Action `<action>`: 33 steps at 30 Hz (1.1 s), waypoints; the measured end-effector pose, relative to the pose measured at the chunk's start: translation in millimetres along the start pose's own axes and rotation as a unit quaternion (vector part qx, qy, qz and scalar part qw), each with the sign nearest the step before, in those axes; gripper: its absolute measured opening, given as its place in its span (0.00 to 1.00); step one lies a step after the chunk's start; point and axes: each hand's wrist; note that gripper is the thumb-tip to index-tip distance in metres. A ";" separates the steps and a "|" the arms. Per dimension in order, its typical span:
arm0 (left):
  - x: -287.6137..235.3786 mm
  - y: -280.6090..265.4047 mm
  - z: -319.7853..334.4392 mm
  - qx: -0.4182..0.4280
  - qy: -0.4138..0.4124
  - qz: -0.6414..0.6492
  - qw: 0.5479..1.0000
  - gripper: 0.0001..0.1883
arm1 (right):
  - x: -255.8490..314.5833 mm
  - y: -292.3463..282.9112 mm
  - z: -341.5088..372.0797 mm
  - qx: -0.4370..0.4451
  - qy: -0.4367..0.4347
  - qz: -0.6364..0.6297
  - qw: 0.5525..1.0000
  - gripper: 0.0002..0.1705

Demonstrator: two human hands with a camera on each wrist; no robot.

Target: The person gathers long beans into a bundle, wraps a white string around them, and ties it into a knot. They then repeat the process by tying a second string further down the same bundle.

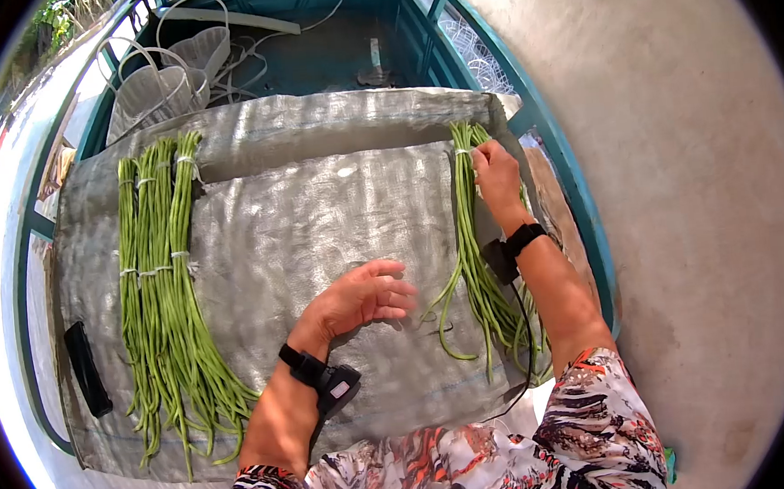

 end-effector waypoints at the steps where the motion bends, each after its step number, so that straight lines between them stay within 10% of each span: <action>1: -1.7 0.1 0.8 0.007 0.000 0.009 1.000 0.23 | -5.1 2.7 -1.2 0.021 -0.001 0.005 1.000 0.12; 4: -2.4 0.2 -0.7 0.015 0.001 0.018 1.000 0.24 | -6.0 -6.3 -6.5 0.187 0.008 0.016 0.982 0.12; 7: -3.4 -0.7 -0.7 0.013 0.004 0.017 1.000 0.24 | 36.0 -28.1 13.5 0.043 -0.067 0.088 0.993 0.11; 8: -2.5 -1.2 -0.6 0.013 0.005 0.018 1.000 0.24 | 48.2 -36.7 20.3 0.124 -0.046 0.095 0.987 0.10; 11: -3.4 -2.0 -0.4 0.028 0.003 0.025 0.999 0.25 | 46.2 -31.3 50.0 0.144 -0.310 0.122 0.932 0.10; 20: -1.0 -2.5 0.0 0.019 0.008 0.020 1.000 0.20 | -5.5 12.1 -3.1 0.042 -0.036 -0.001 0.998 0.12; 33: -1.0 -3.8 -2.0 0.016 -0.002 0.009 1.000 0.21 | 29.3 10.7 -26.2 0.157 -0.023 0.171 0.972 0.12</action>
Point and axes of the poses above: each hand's wrist, its own z-axis away from the middle knuckle, its own y-axis out of the palm, x = y × z, and after that the axes turned 9 degrees about z, right-handed
